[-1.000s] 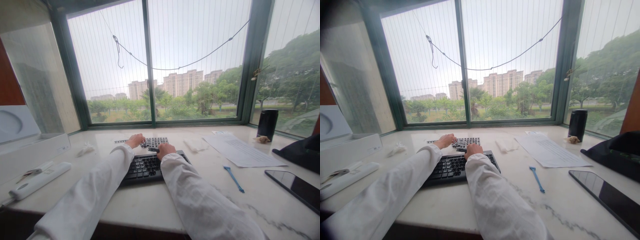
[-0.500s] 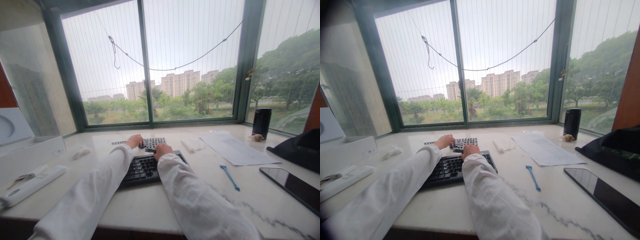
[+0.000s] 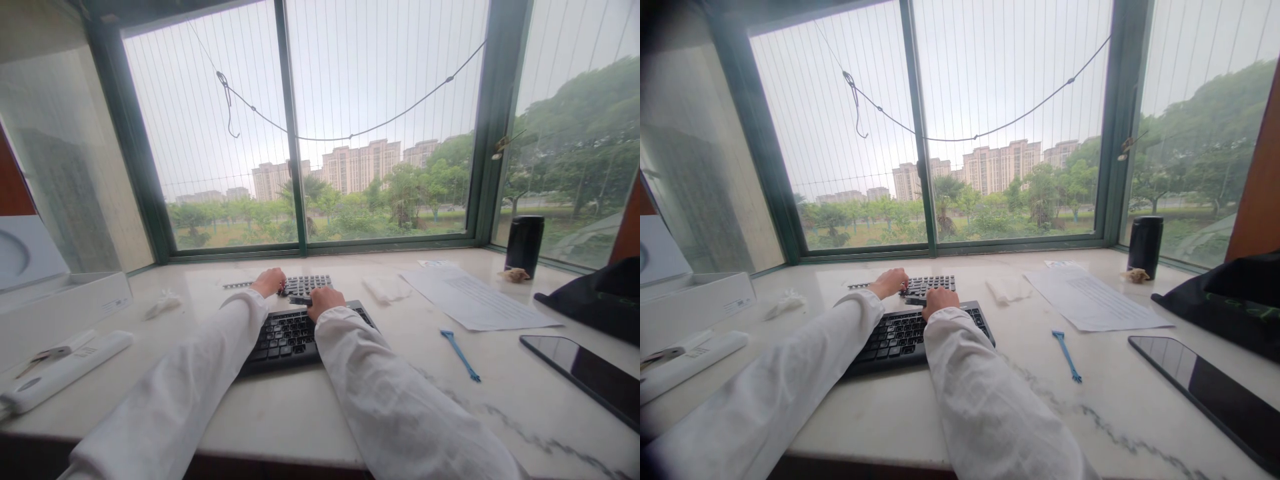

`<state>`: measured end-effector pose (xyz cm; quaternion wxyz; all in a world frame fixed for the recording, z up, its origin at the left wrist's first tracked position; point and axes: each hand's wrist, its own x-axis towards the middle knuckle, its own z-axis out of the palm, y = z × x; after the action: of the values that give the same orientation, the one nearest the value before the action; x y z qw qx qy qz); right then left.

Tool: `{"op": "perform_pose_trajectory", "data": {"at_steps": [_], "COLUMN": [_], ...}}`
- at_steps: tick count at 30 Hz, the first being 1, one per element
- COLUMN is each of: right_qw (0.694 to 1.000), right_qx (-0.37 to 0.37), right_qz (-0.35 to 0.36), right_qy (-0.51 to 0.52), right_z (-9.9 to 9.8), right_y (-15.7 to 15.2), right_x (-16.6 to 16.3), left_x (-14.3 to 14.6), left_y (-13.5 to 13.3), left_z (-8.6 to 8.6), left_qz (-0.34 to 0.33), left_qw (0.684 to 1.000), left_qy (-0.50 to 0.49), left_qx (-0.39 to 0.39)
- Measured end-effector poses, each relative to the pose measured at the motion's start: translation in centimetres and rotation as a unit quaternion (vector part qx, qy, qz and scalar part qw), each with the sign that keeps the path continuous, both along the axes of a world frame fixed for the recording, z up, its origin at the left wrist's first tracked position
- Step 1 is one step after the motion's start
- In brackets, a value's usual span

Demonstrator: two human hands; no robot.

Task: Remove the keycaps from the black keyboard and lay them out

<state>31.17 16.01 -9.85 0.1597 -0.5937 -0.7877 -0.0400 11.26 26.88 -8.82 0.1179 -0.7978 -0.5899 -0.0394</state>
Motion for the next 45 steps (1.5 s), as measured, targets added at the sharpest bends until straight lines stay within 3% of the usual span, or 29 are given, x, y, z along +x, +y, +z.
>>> {"op": "perform_pose_trajectory", "data": {"at_steps": [12,20,29,35,45], "right_qw": [1.000,1.000,0.997,0.997,0.998], "right_qx": [-0.010,-0.004,-0.008,-0.008,-0.009], "right_qz": [0.010,-0.006,-0.067,-0.066,-0.057], "right_qy": [0.005,0.007,0.036,0.036,0.033], "right_z": [-0.1,-0.2,0.8,0.5,0.5], "right_y": [0.1,0.2,-0.3,0.0,-0.1], "right_x": [0.1,0.1,1.0,0.9,0.9], "left_x": [0.1,-0.5,-1.4,-1.3,-0.7], "left_y": [-0.9,-2.1,-2.7,-2.7,-3.2], "left_z": [0.9,1.5,0.6,-0.1,0.3], "left_qz": [-0.008,-0.093,-0.129,-0.136,-0.130], "left_qw": [0.999,0.994,0.991,0.990,0.991], "left_qy": [-0.043,-0.055,-0.046,-0.037,-0.032], "left_qx": [0.013,-0.003,0.002,0.019,0.027]}}
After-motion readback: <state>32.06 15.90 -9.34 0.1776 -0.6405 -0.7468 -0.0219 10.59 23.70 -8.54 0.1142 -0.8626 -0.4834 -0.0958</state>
